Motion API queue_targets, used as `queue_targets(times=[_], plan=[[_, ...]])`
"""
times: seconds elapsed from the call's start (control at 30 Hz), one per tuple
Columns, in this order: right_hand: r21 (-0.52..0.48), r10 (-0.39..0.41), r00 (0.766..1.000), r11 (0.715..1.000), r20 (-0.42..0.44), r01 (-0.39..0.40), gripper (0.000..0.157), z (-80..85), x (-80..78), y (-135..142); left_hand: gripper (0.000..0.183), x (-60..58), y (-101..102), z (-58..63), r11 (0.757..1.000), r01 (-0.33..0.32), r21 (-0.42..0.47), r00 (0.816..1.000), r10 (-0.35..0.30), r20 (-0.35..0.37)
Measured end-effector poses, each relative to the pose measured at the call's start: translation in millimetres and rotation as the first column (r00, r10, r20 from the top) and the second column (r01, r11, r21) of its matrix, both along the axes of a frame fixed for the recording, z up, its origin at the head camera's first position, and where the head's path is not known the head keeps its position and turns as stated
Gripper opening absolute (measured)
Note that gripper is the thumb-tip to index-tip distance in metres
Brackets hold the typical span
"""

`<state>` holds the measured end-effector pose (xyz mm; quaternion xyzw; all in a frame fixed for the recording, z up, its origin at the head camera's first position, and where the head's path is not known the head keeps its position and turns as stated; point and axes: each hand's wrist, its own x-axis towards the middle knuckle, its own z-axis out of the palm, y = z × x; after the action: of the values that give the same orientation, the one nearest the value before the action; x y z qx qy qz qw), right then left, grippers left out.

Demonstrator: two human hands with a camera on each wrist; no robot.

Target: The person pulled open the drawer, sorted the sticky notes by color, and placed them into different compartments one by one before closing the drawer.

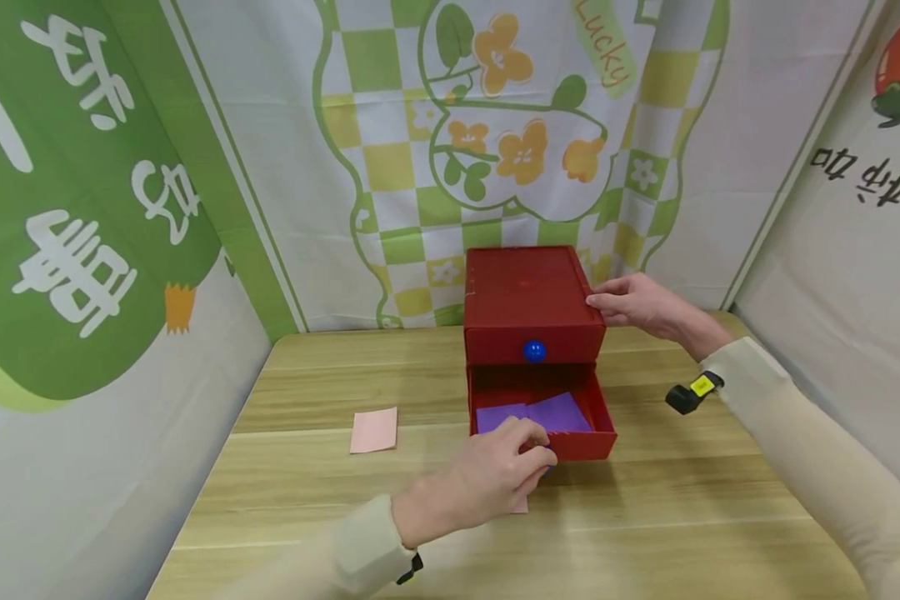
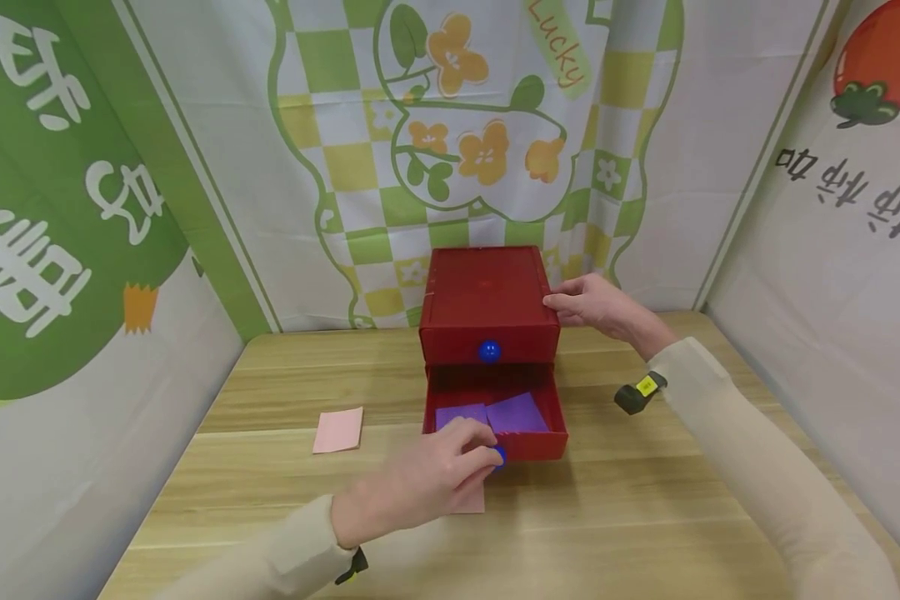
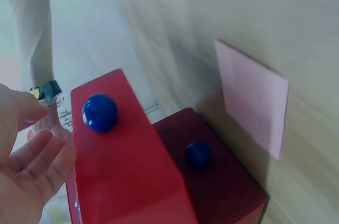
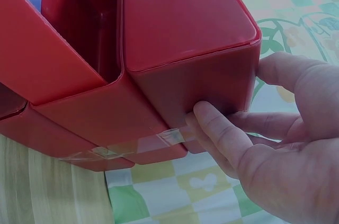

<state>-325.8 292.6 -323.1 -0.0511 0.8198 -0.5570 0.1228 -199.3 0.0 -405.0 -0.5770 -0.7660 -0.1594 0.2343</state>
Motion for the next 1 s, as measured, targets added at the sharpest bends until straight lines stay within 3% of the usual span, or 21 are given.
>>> queue_targets(times=[0.2,0.5,0.73,0.87,1.0], plan=[[-0.011,0.001,1.0,1.0,0.0,-0.001,0.059,-0.6,0.1,0,0.015,6.7,5,-10.0,1.0,-0.006,-0.015,1.0,0.006,0.004],[-0.024,-0.006,1.0,1.0,0.003,0.006,0.057,-0.9,-0.4,0,0.017,10.9,12,-21.6,0.989,-0.008,-0.147,0.988,-0.014,-0.151],[-0.036,-0.016,1.0,0.999,0.002,0.016,0.056,0.2,-0.2,1,0.016,12.2,17,-28.9,0.972,-0.078,-0.22,0.951,0.007,-0.31],[-0.04,-0.003,1.0,0.999,0.001,0.003,0.057,-0.4,-0.7,1,0.016,16.9,18,-19.6,0.972,-0.122,-0.2,0.916,0.033,-0.401],[-0.038,-0.003,1.0,0.999,0.002,0.003,0.056,-2.6,-1.7,2,0.008,22.7,16,-6.6,0.963,-0.166,-0.211,0.893,0.057,-0.446]])
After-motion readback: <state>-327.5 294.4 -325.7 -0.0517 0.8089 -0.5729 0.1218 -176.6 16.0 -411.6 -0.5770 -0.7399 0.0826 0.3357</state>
